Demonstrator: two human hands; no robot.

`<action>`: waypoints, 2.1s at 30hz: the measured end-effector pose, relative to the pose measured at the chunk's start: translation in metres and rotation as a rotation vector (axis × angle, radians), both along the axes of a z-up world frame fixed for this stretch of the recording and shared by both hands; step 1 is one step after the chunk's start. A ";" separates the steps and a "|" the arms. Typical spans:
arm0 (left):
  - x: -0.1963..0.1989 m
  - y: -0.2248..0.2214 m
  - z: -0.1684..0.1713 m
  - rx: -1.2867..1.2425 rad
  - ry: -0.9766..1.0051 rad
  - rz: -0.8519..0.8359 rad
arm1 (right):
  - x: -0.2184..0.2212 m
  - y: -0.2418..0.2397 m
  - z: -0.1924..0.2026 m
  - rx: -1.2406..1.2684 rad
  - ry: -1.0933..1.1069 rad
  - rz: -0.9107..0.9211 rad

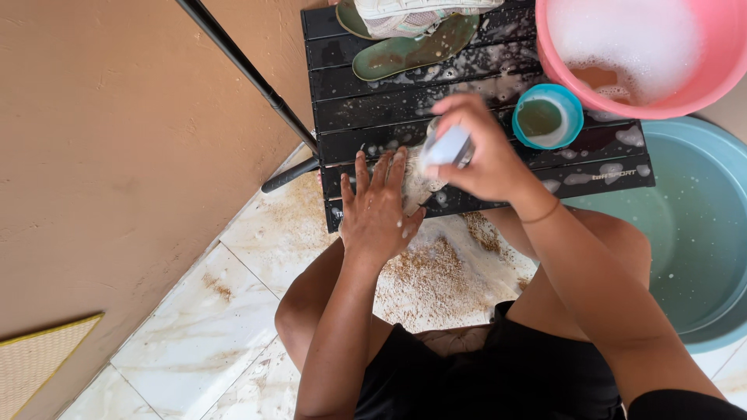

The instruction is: The person cleans a shoe and its insoles by scrubbing them with a soapy brush and rinsing them with water from a small cup.

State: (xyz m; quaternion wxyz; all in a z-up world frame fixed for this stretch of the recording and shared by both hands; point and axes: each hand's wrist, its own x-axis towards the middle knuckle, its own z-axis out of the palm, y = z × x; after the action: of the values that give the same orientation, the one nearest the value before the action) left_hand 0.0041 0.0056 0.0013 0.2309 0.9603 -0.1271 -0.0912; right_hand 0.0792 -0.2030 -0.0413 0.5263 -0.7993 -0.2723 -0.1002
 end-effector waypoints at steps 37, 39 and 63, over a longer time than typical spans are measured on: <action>-0.008 -0.014 -0.073 -0.002 -0.392 -0.203 | -0.041 -0.023 -0.088 0.695 0.556 -0.289; -0.009 -0.015 -0.079 -0.114 -0.481 -0.128 | -0.035 -0.026 -0.101 0.642 0.513 -0.286; 0.013 -0.029 -0.102 -0.175 -0.533 0.049 | -0.055 -0.004 -0.037 0.278 0.089 -0.378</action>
State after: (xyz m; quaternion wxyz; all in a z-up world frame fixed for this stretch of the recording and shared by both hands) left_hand 0.0171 -0.0234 -0.1008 0.2737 0.9296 -0.1673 0.1814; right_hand 0.0246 -0.2069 -0.0783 0.6146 -0.7596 -0.0780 -0.1981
